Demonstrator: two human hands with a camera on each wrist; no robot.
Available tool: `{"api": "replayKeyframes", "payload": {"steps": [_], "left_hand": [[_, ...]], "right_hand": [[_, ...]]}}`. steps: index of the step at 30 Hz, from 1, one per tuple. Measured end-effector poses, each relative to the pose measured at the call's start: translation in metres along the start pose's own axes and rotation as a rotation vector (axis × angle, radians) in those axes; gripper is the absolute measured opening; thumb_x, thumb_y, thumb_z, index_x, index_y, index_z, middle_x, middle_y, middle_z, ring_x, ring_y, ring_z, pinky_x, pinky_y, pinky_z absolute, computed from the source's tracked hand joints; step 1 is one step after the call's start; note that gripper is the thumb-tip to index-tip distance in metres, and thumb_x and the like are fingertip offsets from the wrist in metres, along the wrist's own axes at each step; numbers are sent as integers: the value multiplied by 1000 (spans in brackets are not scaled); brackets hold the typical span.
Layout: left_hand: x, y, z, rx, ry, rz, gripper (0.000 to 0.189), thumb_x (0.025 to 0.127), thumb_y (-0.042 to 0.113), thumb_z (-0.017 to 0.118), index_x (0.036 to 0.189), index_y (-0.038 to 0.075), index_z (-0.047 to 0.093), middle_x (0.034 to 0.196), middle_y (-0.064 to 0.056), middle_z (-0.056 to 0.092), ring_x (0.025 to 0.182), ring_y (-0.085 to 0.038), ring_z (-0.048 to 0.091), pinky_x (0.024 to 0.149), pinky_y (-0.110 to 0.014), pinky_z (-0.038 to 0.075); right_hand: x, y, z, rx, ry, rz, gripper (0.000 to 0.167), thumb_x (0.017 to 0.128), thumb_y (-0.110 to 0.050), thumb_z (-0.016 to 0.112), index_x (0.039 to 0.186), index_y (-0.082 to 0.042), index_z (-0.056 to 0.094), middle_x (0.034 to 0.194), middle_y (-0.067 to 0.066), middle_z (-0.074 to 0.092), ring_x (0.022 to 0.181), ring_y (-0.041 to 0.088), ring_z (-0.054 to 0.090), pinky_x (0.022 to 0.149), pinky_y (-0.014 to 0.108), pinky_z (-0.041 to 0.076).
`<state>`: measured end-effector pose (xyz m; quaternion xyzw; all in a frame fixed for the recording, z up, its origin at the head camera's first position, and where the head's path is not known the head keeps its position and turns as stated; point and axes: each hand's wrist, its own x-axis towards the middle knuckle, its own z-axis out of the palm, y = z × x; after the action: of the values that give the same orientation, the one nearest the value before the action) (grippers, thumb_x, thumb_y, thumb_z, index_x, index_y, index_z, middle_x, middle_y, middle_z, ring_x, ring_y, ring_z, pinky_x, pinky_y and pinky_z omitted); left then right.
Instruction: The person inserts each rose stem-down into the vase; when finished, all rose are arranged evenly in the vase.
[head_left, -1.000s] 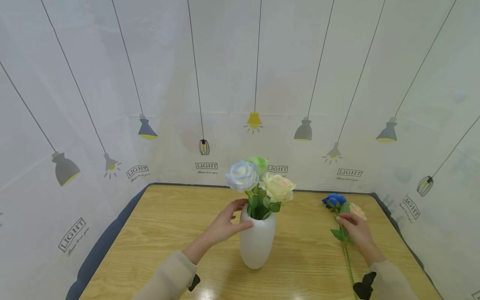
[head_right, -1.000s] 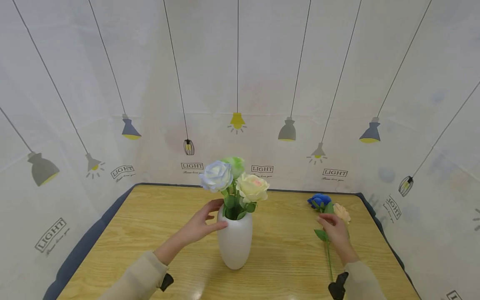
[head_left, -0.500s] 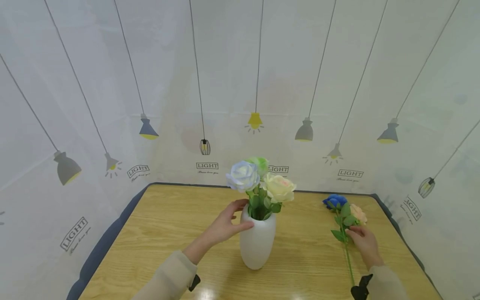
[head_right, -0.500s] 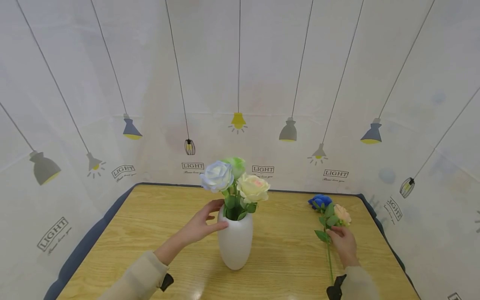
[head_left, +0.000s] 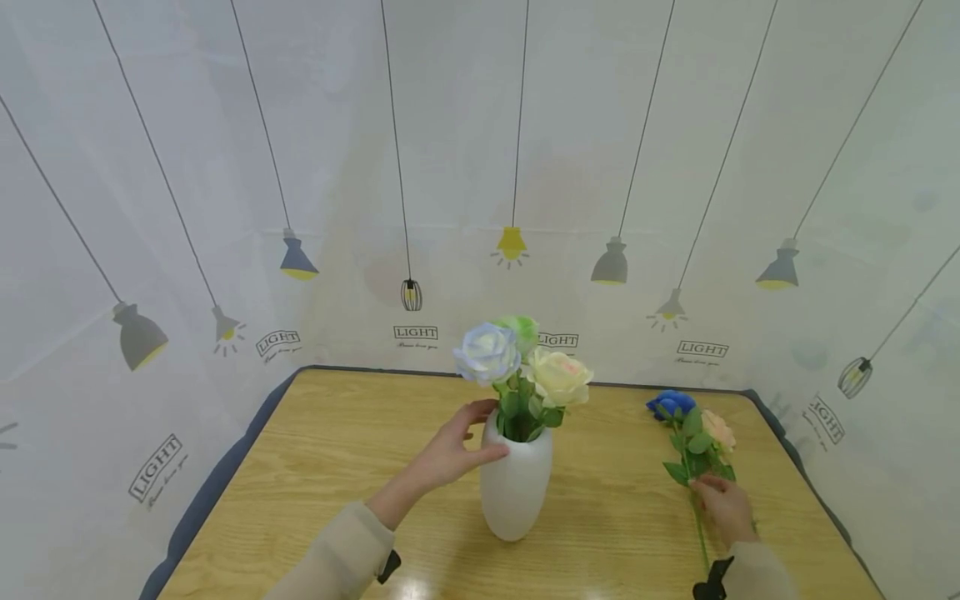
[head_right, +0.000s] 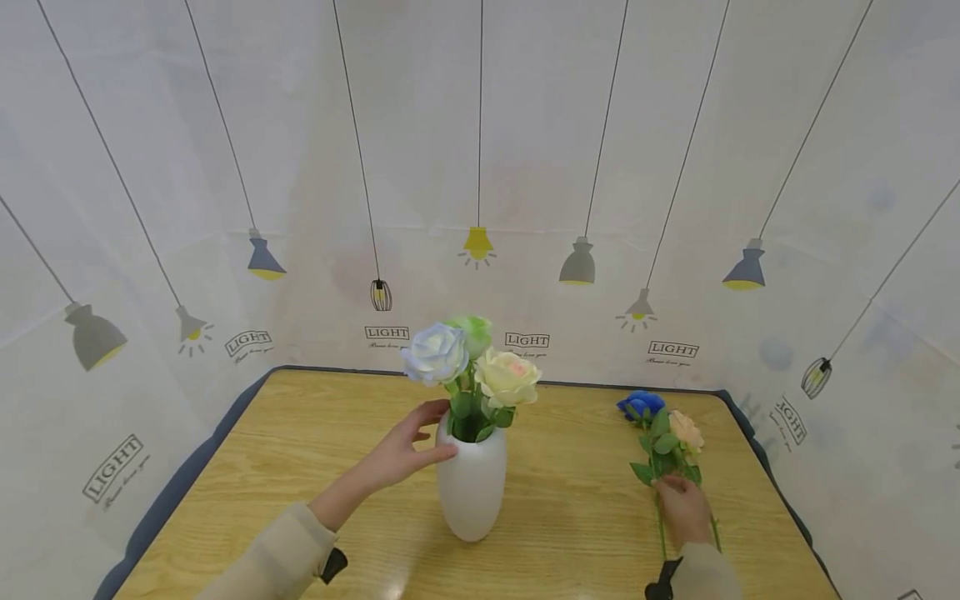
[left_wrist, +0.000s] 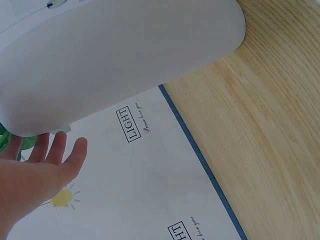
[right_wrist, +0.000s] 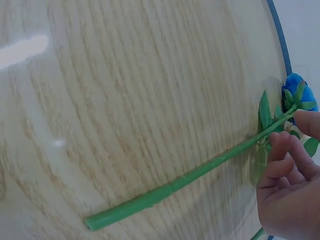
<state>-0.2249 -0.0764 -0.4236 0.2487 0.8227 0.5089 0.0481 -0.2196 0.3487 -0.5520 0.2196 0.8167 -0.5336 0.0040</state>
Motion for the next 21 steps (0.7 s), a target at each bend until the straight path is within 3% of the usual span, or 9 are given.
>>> {"api": "replayKeyframes", "payload": {"steps": [7, 12, 15, 21], "left_hand": [[0, 0, 0, 2, -2, 5, 66, 79, 39, 64, 134, 16, 34, 131, -1, 38, 116, -21, 37, 90, -49, 31], [-1, 1, 0, 4, -4, 1, 66, 80, 39, 63, 134, 15, 34, 130, -1, 38, 116, -21, 37, 89, -49, 32], [-1, 1, 0, 2, -4, 0, 66, 80, 40, 63, 133, 16, 34, 130, -2, 39, 116, -20, 37, 89, -48, 32], [-1, 2, 0, -2, -2, 5, 66, 80, 40, 63, 134, 16, 34, 129, 0, 39, 116, -20, 37, 89, -50, 32]], "right_hand": [[4, 10, 3, -34, 15, 32, 56, 84, -28, 54, 120, 13, 39, 85, 13, 55, 72, 19, 52, 60, 30, 42], [3, 16, 6, -97, 40, 53, 60, 82, -31, 54, 121, 12, 37, 109, 29, 45, 96, 38, 44, 74, 45, 39], [3, 20, 8, -75, 23, 68, 62, 80, -28, 56, 123, 12, 35, 118, 32, 37, 103, 42, 39, 79, 48, 38], [1, 17, 18, -4, 142, 64, 51, 73, -10, 60, 116, 13, 44, 111, 31, 44, 98, 42, 43, 62, 33, 44]]}}
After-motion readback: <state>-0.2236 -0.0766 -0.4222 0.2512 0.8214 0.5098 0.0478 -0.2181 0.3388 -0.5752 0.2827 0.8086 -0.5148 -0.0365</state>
